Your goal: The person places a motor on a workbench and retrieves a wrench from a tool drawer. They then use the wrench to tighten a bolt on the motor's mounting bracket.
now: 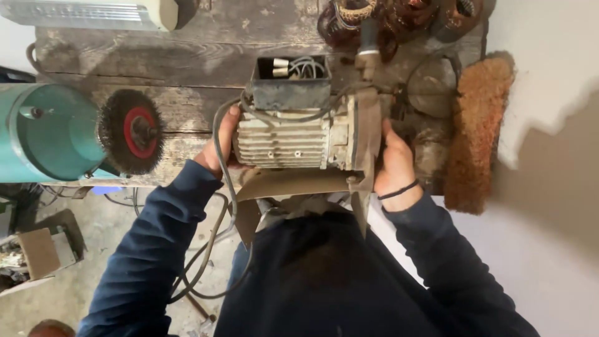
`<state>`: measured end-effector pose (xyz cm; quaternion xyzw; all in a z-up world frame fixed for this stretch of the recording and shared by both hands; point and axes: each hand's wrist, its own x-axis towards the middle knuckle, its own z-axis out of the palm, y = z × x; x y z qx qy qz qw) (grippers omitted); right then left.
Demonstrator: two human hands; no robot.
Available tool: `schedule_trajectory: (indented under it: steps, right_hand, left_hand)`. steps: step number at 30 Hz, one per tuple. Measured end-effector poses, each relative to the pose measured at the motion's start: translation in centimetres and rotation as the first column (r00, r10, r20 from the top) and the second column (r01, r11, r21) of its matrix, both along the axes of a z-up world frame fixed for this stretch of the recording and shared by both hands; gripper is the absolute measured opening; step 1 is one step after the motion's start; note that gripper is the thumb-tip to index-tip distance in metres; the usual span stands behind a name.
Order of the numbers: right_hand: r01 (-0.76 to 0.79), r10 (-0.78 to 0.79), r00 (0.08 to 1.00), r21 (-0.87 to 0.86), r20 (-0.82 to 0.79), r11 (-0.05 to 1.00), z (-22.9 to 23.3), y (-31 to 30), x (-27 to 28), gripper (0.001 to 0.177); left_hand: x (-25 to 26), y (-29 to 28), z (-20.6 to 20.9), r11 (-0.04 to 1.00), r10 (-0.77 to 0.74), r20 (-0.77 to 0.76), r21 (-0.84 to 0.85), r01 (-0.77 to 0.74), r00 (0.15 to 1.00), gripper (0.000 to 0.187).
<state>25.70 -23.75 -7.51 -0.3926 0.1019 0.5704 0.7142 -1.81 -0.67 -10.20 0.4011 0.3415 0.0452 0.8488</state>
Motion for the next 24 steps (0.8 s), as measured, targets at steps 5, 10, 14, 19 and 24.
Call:
schedule_trajectory:
  steps: [5, 10, 14, 19, 24]
  right_hand:
    - [-0.045, 0.044, 0.999, -0.103, -0.012, 0.994, -3.0, 1.4, -0.6, 0.041]
    - [-0.085, 0.080, 0.996, -0.180, -0.036, 0.980, -3.8, 2.2, -0.8, 0.041]
    - [-0.096, 0.091, 0.995, -0.173, -0.036, 0.980, -3.9, 2.6, -0.6, 0.041]
    - [-0.069, 0.076, 0.997, -0.187, 0.033, 0.980, -4.1, 2.8, -0.6, 0.038]
    - [-0.060, 0.090, 0.986, -0.207, 0.140, 0.976, -3.6, 3.3, -1.0, 0.039]
  left_hand:
    - [-1.6, -0.7, 0.8, 1.000, 0.002, -0.139, 0.000, -0.002, 0.990, 0.093]
    - [-2.3, -0.4, -0.3, 0.998, -0.056, -0.343, -0.005, 0.058, 0.938, 0.099]
    - [-2.6, 0.3, -2.4, 0.998, -0.068, -0.386, -0.042, 0.056, 0.920, 0.105]
    - [-2.3, 1.2, -3.5, 0.994, -0.095, -0.472, -0.090, 0.059, 0.877, 0.108]
    - [-2.8, 1.7, -1.3, 0.979, -0.183, -0.478, -0.006, 0.205, 0.859, 0.105]
